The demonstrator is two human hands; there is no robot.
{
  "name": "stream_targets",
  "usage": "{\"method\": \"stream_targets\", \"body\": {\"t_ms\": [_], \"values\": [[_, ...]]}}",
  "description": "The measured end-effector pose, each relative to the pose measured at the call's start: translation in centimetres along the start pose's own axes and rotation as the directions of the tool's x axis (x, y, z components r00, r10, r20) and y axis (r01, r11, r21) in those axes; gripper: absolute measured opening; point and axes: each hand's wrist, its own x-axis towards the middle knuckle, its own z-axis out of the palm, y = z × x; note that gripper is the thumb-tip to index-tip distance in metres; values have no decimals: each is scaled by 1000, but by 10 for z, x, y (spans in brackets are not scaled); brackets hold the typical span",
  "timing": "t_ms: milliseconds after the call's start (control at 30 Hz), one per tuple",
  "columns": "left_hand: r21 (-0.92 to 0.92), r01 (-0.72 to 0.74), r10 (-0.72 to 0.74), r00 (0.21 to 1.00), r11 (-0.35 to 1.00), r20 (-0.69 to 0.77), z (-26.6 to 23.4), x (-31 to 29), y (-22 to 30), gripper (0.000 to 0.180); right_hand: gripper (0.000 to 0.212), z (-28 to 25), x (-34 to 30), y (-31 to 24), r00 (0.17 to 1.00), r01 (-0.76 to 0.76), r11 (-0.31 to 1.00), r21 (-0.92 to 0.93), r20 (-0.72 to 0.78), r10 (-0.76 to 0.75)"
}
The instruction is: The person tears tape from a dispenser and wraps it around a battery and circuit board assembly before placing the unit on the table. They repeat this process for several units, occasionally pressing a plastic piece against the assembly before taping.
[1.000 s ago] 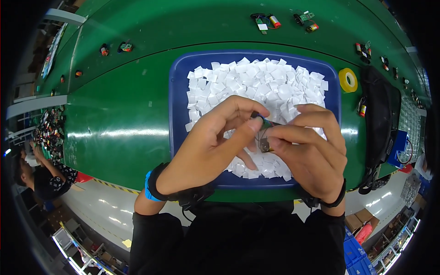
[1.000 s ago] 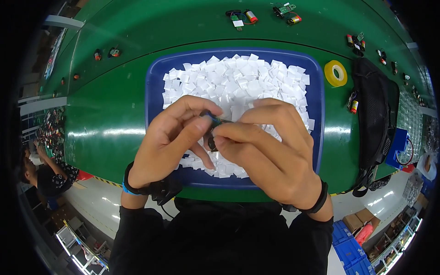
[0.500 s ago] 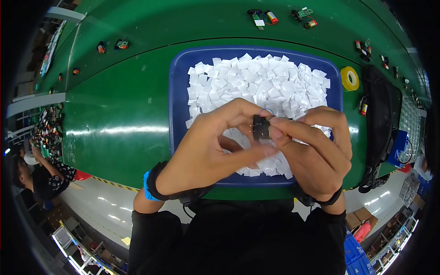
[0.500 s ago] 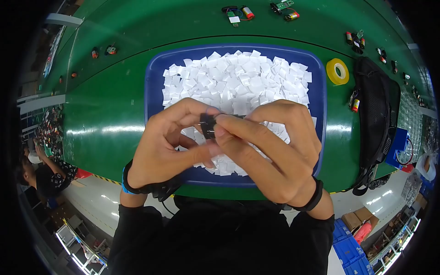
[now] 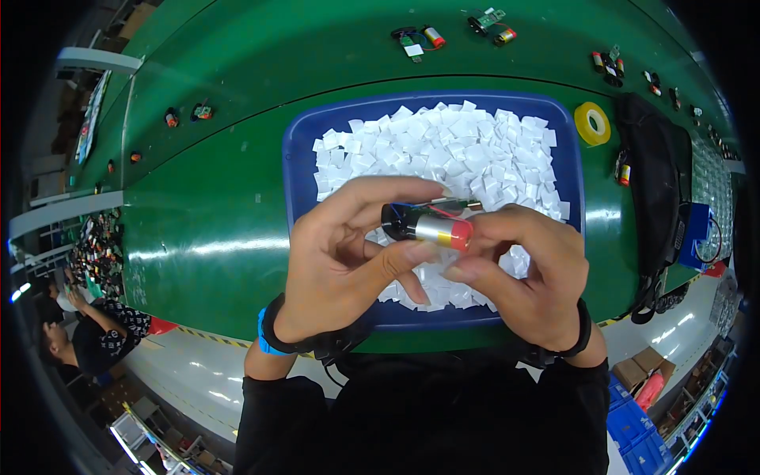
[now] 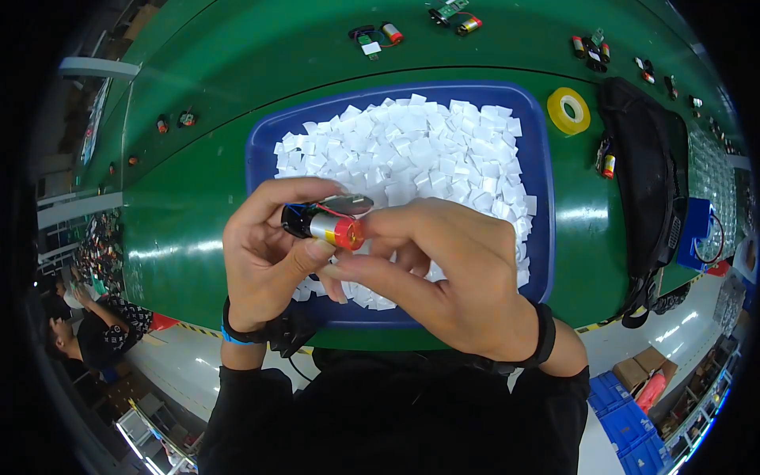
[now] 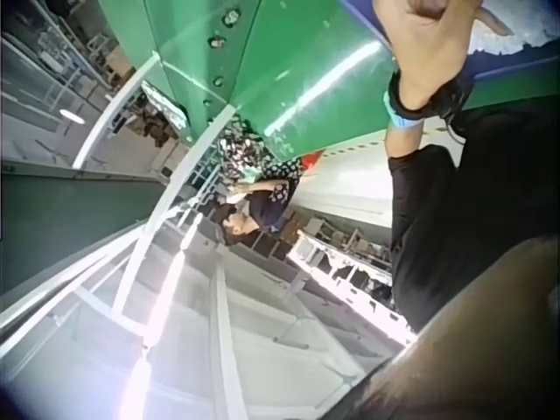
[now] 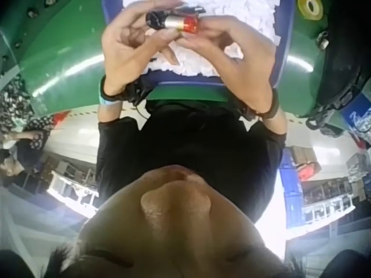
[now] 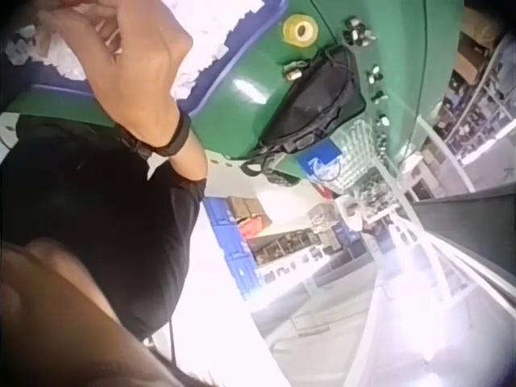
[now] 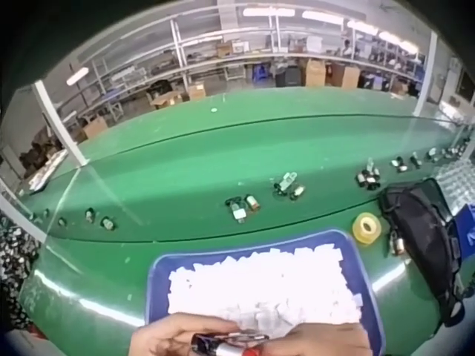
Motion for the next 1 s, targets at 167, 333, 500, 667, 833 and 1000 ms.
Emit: {"method": "stream_targets", "body": {"t_ms": [167, 333, 500, 667, 833, 1000], "values": [[153, -88, 84, 996, 984, 35, 2, -2, -3, 37, 25, 6, -1, 7, 987, 153, 988, -14, -55, -154], [129, -93, 89, 995, 987, 43, 4, -1, -2, 38, 22, 4, -3, 8, 983, 174, 984, 22, -70, -172], [107, -120, 116, 992, 987, 39, 4, -2, -4, 37, 21, 4, -4, 5, 993, 86, 979, 186, -93, -70], [337, -251, 250, 967, 908, 48, 5, 0, -5, 37, 17, 5, -6, 7, 985, -161, 899, 406, 12, 171], [330, -93, 113, 993, 939, -43, 11, -3, 1, 36, 15, 11, -8, 4, 970, -196, 862, 468, -39, 241], [480, -176, 193, 981, 859, 15, 8, -7, -2, 34, 15, 10, -7, 1, 958, -248, 813, 527, 8, 287]]}}
